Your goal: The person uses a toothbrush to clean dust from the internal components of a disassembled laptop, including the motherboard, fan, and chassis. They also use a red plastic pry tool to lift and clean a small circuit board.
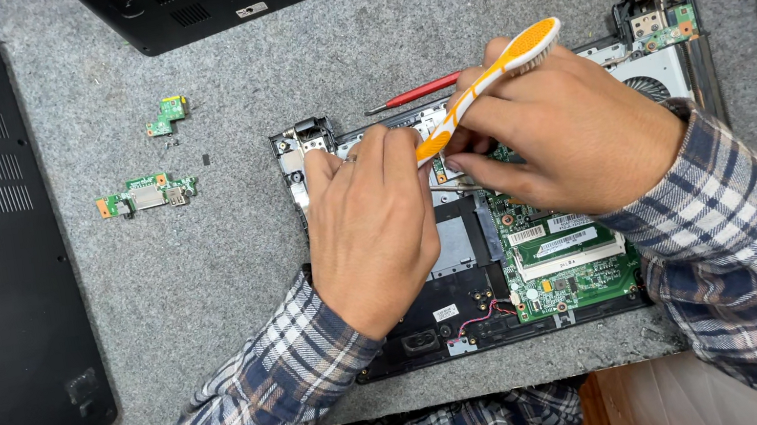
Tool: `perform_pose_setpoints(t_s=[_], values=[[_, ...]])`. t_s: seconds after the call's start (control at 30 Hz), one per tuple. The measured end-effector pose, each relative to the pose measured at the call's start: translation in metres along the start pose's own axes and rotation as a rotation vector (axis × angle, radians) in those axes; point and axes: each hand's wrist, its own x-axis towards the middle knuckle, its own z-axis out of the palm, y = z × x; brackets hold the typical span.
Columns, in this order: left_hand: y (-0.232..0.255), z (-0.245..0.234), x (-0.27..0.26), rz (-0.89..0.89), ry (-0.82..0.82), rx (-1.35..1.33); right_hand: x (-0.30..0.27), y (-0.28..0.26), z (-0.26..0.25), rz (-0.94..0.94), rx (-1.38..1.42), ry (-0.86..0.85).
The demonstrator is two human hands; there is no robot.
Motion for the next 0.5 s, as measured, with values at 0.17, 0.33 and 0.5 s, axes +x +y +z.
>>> perform_pose_setpoints(t_s=[0.17, 0.33, 0.5], values=[[-0.003, -0.005, 0.000, -0.033, 0.009, -0.129, 0.000, 0.000, 0.000, 0.033, 0.014, -0.021], [-0.005, -0.009, -0.002, 0.009, 0.076, -0.077, 0.003, -0.003, -0.003, 0.001, 0.025, -0.003], [0.000, -0.012, -0.001, 0.079, 0.074, 0.173, 0.002, -0.003, -0.002, 0.032, -0.043, -0.026]])
